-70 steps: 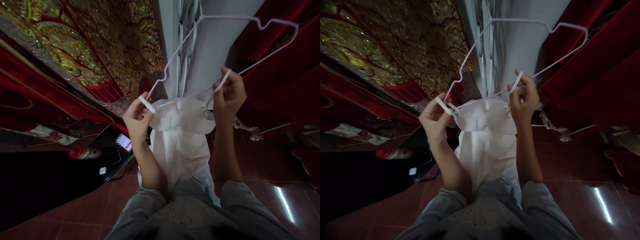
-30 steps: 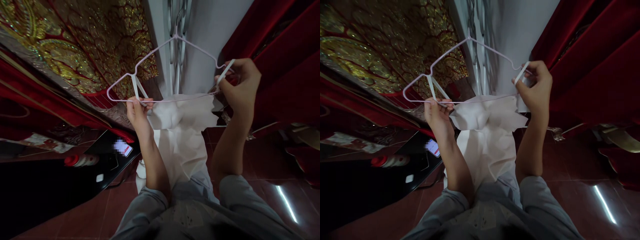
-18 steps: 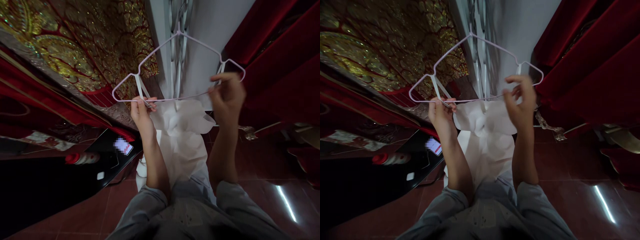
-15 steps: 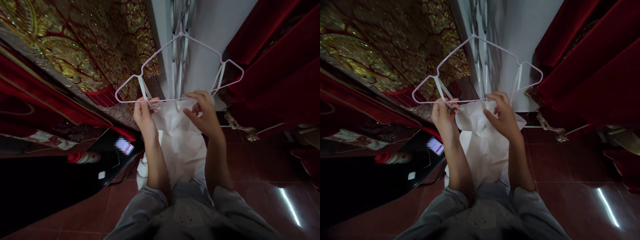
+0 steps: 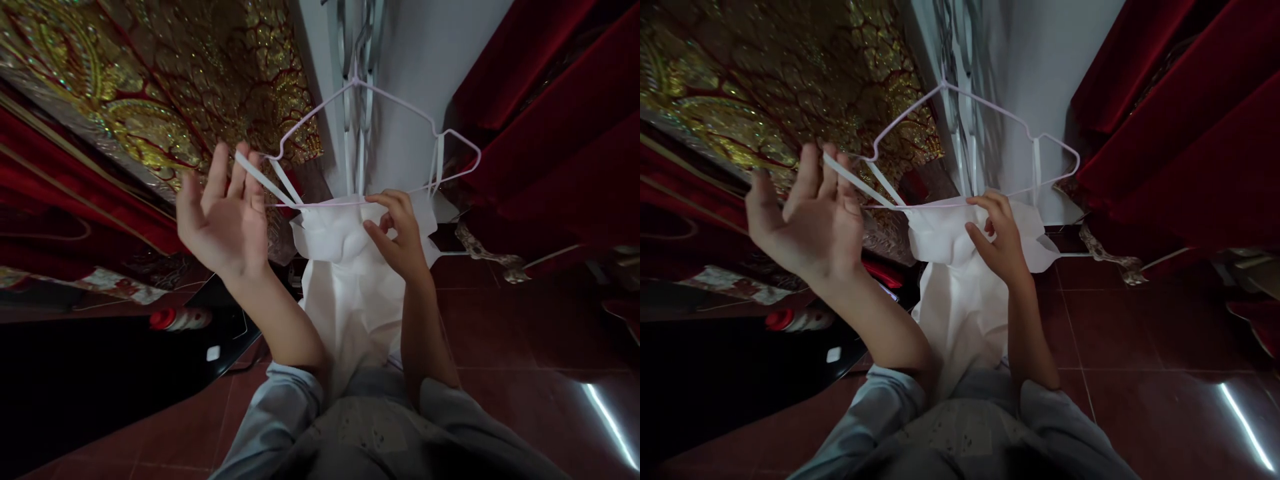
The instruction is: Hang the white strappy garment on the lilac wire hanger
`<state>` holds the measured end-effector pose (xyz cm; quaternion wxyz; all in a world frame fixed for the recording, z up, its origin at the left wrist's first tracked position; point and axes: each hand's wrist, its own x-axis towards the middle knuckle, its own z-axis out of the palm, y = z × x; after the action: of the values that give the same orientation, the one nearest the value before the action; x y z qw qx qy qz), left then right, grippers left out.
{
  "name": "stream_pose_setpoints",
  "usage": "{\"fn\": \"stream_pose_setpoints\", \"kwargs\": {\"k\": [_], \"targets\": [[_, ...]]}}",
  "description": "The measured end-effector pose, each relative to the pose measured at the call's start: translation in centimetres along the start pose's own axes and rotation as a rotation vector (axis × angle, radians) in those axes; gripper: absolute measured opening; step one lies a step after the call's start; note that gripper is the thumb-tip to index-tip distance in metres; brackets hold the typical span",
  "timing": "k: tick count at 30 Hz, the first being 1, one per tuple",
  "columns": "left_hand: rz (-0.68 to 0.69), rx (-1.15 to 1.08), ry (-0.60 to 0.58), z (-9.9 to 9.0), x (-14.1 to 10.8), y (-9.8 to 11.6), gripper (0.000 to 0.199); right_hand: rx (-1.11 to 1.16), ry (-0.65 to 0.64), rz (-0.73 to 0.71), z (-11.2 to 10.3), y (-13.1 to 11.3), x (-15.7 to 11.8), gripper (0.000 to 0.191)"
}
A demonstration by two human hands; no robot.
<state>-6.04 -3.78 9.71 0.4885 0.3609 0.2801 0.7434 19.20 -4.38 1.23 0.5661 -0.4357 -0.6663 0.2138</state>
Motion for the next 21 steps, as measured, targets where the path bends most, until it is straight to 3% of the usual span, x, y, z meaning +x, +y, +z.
{"fn": "stream_pose_setpoints", "kwargs": {"k": [2, 6, 10, 14, 17, 21], "targets": [[0.039, -0.071, 0.031, -0.7, -0.8, -1.1, 0.052, 0.006, -0.012, 0.01, 0.0, 0.0, 0.0, 0.034], [0.167, -0.105, 0.013, -0.7, -3.1, -2.9, 0.028, -0.005, -0.012, 0.018, -0.2, 0.2, 0.0, 0.032], [0.125, -0.112, -0.093, 1.2, -2.6, -2.4, 0.038, 0.009, -0.009, -0.008, -0.4, 0.4, 0.2, 0.031], [0.135, -0.18, -0.016, 1.8, -1.1, -1.4, 0.052, 0.003, -0.049, 0.0, -0.2, 0.4, 0.1, 0.035], [0.218, -0.138, 0.038, 0.5, -1.2, -1.9, 0.049, 0.01, -0.048, 0.0, -0.1, 0.4, 0.1, 0.035], [0.276, 0.013, 0.162, -2.1, -2.4, -4.5, 0.036, -0.005, -0.034, 0.0, -0.1, 0.7, 0.0, 0.034]]}}
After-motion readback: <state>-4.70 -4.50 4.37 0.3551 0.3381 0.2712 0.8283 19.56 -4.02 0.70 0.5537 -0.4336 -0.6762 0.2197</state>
